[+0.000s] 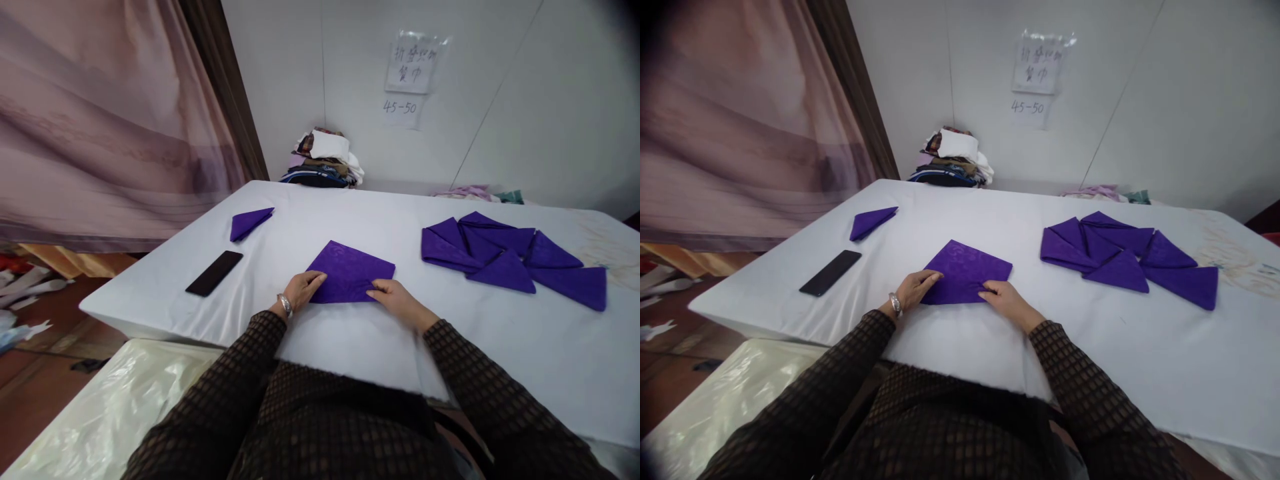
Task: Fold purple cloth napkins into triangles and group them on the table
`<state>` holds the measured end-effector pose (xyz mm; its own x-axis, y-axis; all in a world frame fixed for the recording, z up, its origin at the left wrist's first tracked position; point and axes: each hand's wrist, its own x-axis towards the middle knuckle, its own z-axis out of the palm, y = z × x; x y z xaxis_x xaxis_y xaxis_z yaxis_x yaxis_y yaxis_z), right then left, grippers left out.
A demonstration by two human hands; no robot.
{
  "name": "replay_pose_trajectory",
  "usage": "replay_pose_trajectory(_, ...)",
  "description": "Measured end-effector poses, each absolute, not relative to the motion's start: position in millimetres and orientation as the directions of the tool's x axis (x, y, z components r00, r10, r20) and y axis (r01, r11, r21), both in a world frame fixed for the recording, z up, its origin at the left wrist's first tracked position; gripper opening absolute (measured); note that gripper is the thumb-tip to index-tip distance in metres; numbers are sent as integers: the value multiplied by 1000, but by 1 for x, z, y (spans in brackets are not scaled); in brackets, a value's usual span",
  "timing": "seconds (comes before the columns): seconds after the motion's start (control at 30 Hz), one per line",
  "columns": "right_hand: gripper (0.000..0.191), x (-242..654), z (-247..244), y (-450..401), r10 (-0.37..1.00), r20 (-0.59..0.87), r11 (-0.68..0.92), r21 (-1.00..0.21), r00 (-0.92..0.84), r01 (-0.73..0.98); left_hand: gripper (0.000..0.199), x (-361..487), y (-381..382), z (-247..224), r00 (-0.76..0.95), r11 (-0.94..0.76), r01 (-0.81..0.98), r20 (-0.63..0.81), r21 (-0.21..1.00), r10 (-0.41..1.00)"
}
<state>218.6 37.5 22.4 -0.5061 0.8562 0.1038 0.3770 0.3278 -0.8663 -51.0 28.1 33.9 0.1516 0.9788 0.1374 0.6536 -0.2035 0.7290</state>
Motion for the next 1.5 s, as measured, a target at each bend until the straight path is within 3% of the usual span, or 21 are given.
replay_pose_trajectory(0.1,41,216,32,48,859,60,285,-882,-509,375,43,-55,25,30,135,-197,644,143,740,980)
replay_pose_trajectory(0.3,36,192,59,89,798,51,373,-824,-601,427,46,-56,19,31,192,-240,607,153,757,969)
replay_pose_trajectory(0.5,30,160,57,130,805,-16,366,-773,-593,518,63,-59,21,26,124,-262,709,249,655,960)
replay_pose_trajectory(0.7,29,142,47,151,861,-28,393,-598,-508,699,71,-61,23,26,89,-217,807,250,549,964)
replay_pose_trajectory(0.83,25,135,44,157,886,-16,410,-443,-464,797,74,-61,22,28,39,-152,815,208,560,977)
replay_pose_trajectory(1.13,31,121,40,160,927,-47,348,-262,-372,900,70,-68,26,26,-83,-16,791,135,612,987)
replay_pose_trajectory(1.5,41,116,36,165,944,-52,308,-214,-325,927,48,-73,30,17,-168,65,765,101,641,981)
